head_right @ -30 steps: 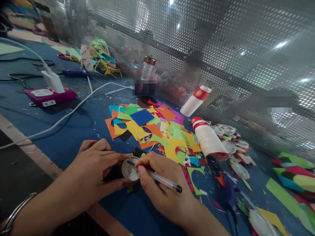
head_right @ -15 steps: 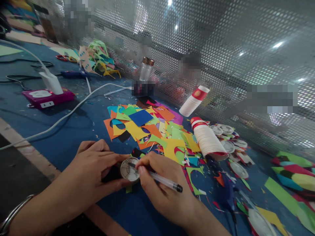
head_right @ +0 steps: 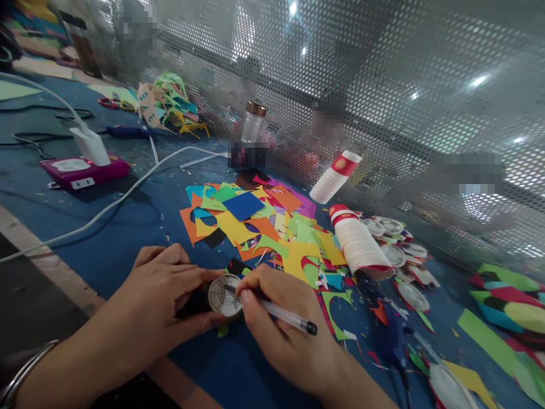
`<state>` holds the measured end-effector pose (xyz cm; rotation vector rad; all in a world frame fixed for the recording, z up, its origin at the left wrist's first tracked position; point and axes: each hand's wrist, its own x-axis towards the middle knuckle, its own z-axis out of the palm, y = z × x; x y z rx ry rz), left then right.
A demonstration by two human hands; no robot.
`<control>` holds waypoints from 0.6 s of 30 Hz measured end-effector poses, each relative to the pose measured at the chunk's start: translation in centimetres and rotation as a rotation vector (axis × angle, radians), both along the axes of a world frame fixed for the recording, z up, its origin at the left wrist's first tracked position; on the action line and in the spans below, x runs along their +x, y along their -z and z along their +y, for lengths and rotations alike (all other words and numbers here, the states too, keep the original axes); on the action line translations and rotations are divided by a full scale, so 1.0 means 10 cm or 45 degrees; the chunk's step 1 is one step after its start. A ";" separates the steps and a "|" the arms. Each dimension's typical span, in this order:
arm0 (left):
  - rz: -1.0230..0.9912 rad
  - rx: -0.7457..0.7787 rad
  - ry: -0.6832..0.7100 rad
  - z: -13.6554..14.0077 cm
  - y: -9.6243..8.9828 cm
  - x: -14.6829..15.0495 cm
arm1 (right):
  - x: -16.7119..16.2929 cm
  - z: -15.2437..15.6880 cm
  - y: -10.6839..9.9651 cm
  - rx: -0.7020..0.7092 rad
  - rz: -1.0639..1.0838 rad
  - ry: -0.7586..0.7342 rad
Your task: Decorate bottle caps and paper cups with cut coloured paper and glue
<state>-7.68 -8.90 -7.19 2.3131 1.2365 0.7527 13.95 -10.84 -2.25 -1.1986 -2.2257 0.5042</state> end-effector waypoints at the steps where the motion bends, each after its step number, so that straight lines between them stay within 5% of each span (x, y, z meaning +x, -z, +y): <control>1: -0.004 0.005 0.004 0.00 0.01 0.00 | 0.00 0.00 0.01 0.003 0.000 -0.001; 18: 0.036 -0.002 -0.004 -0.01 -0.03 0.01 | -0.01 0.01 0.00 0.010 -0.006 0.008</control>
